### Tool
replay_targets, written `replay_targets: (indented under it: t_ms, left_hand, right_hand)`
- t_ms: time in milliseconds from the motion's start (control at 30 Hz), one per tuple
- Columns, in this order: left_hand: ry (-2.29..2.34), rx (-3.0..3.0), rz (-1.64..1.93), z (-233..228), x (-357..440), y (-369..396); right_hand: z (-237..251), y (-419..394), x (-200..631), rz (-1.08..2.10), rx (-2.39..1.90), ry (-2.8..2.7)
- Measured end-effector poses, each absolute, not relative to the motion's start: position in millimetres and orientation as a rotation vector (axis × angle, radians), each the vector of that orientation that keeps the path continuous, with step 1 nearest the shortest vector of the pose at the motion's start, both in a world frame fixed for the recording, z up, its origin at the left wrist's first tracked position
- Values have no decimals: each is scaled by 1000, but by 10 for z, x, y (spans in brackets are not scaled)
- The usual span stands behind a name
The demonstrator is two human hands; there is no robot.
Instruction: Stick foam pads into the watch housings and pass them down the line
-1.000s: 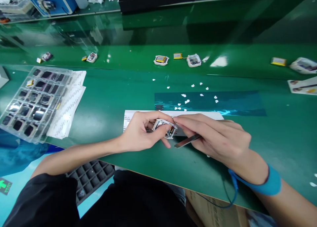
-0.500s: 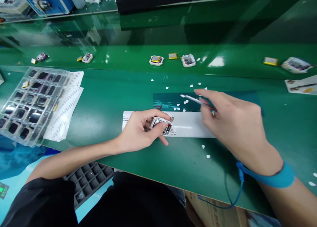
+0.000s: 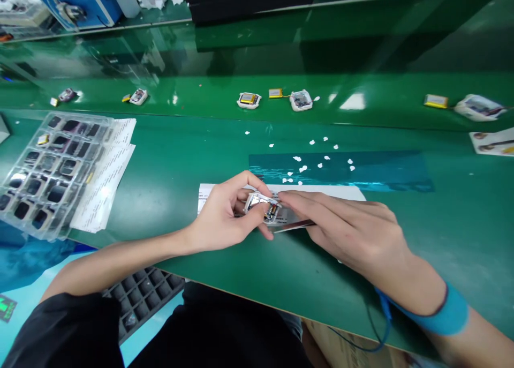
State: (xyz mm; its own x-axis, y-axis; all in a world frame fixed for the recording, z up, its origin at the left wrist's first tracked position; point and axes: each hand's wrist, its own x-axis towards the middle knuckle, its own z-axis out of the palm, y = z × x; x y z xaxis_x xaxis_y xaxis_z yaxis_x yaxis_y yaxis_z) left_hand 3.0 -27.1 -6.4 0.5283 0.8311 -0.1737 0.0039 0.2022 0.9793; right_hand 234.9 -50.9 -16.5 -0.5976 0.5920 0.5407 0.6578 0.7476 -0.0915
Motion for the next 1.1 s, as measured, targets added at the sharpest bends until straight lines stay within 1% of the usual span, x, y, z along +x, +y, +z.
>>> replay_targets:
  t_ms: [167,367,667,833,1000,1100]
  left_hand:
    - [856,1254,688,-64,38,-279]
    - [844,1240,693,-94,32,-284]
    - [879,1242,701,-116,61,-316]
    - [921,1342,743,-122,70,-363]
    - [958,1483,872,-146,72,-390]
    - [927,1506,922,-148,67,-373]
  right_hand:
    - [-199,-509,2319,-61,-959,-2306]
    - [-218,-505,2321,-90,-1005,-2273]
    - [-138,-598,2232,-72,-965,-2339]
    - [-102,-627,2230,-154,-972,-2408]
    - [-95,-682,2197,-305,-979,-2452]
    - [-120,-687,2146,-156,-1065,-2312]
